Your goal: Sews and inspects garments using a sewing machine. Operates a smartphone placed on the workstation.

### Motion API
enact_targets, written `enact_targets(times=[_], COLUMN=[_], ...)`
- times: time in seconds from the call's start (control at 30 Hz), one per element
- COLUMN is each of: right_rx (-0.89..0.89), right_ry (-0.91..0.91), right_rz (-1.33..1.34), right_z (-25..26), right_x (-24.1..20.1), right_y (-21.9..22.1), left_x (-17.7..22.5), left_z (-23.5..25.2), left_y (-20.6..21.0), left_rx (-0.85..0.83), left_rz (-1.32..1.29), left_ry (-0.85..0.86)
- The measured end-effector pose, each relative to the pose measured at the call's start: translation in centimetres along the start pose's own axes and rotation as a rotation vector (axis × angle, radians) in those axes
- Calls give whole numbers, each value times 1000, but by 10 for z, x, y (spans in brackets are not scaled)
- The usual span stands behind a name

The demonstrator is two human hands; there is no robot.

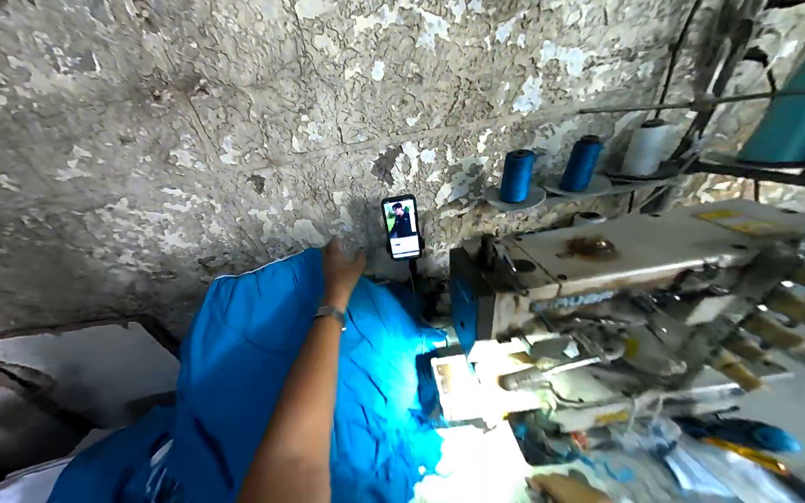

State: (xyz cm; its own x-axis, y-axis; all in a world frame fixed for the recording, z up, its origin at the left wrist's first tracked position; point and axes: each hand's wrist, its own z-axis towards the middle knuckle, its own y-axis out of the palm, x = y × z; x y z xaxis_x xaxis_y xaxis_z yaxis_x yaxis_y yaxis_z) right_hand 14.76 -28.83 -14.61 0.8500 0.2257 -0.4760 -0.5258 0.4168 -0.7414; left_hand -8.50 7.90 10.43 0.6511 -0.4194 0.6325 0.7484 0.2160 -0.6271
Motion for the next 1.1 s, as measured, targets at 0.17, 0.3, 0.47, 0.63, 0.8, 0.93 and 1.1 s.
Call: enact_targets(times=[0.17, 0.3, 0.47, 0.63, 0.8, 0.93, 1.1], right_rx=[84, 135, 45, -264, -392, -263, -11], right_ry=[-11, 78, 52, -56, -144, -201, -212], right_rz=[-14, 10, 279, 500, 581, 634, 820], right_z=[4, 13, 35, 75, 111, 126, 140], right_x=[-4, -14, -46, -95, -147, -168, -206], right_y=[2, 2, 13, 31, 51, 64, 86], left_x=[-16, -48, -72, -112, -105, -66, -59], left_z=[-90, -192, -292, -307, -280, -267, -253], left_y=[-74, -102, -101, -78, -89, -132, -137], left_rx=[-163, -43, 159, 64, -18, -123, -91], left_rz=[161, 97, 153, 411, 446, 214, 244], left_ry=[295, 387, 480, 448, 492, 358, 397])
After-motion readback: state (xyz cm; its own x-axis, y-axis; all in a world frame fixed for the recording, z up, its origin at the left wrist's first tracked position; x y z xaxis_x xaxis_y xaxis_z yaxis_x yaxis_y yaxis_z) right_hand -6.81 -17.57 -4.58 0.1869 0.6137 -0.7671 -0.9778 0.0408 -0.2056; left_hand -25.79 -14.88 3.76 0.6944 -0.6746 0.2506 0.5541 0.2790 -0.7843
